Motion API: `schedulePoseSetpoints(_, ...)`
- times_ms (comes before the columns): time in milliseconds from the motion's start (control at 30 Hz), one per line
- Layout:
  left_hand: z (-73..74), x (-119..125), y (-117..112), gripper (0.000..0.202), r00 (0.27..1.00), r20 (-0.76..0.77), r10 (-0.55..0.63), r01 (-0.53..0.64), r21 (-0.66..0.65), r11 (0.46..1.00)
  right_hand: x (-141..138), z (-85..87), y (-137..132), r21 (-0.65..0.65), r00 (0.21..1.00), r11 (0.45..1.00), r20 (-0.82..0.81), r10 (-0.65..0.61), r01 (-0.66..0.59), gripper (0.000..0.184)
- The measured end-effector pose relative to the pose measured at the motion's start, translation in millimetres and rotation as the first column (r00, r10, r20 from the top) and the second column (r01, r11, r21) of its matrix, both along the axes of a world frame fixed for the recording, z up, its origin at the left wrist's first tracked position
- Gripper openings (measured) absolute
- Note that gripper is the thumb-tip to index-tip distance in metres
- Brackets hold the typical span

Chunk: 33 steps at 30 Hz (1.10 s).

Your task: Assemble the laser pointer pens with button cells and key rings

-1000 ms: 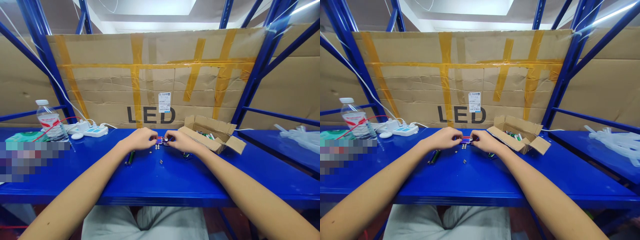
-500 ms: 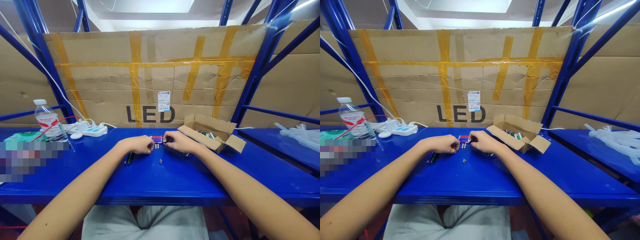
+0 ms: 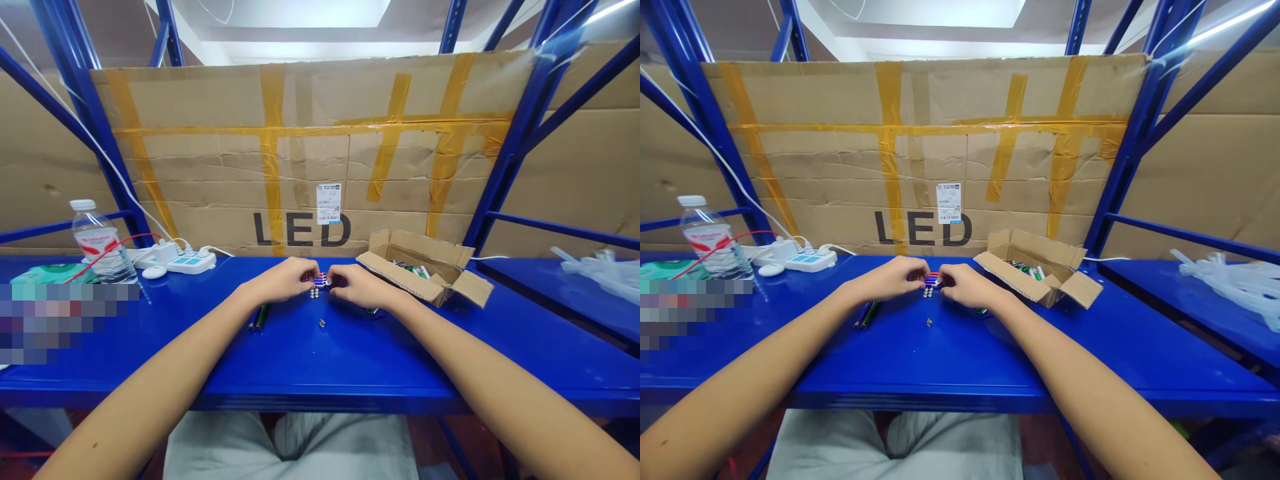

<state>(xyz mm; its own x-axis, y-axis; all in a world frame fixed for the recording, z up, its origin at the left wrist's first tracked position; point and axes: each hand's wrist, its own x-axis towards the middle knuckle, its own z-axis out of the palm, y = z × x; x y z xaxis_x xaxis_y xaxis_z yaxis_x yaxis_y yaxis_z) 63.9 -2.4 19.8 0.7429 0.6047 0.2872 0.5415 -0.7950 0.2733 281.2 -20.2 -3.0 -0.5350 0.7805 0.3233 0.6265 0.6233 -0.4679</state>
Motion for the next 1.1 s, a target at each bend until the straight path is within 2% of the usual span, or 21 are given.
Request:
schedulePoseSetpoints(67, 1.2, 3.6, -3.1, 0.011, 0.994, 0.106, -0.041, 0.032, 0.085, 0.996, -0.4, -3.8, 2.9, -0.041, 0.999, 0.999, -0.041, 0.011, -0.012, 0.011)
schedulePoseSetpoints(167, 0.8, 9.0, -8.5, 0.009, 0.979, 0.178, -0.095, 0.069, 0.147, 0.987, -1.2, -10.0, 7.7, -0.106, 0.991, 0.992, -0.121, 0.060, -0.073, 0.012)
schedulePoseSetpoints(333, -2.3, 13.1, -10.7, 0.008, 0.971, 0.210, -0.118, 0.091, 0.136, 0.986, -2.7, -13.3, 11.1, -0.207, 0.971, 0.968, -0.220, 0.097, -0.143, 0.019)
schedulePoseSetpoints(567, -1.4, 12.1, -8.6, 0.015, 0.955, 0.246, -0.168, 0.131, 0.163, 0.978, -6.2, -6.2, 6.5, -0.318, 0.930, 0.924, -0.356, 0.090, -0.211, 0.014)
schedulePoseSetpoints(833, 0.6, 12.3, -12.2, 0.016, 0.960, 0.222, -0.170, 0.129, 0.187, 0.974, -8.5, -1.9, 2.4, -0.342, 0.920, 0.926, -0.391, 0.016, -0.161, 0.013)
schedulePoseSetpoints(967, 2.5, 10.2, -12.0, 0.016, 0.960, 0.252, -0.119, 0.070, 0.197, 0.978, -6.5, -2.7, 4.3, -0.299, 0.926, 0.944, -0.376, 0.016, -0.137, 0.013)
schedulePoseSetpoints(1033, 6.2, 7.5, -13.9, 0.014, 0.968, 0.233, -0.096, 0.062, 0.150, 0.987, -4.7, -3.3, 5.8, -0.263, 0.938, 0.959, -0.346, 0.010, -0.107, 0.012)
schedulePoseSetpoints(1100, 10.0, 5.1, -17.8, 0.014, 0.986, 0.131, -0.104, 0.104, 0.001, 0.995, -3.2, -4.4, 7.5, -0.226, 0.950, 0.971, -0.313, -0.001, -0.074, 0.012)
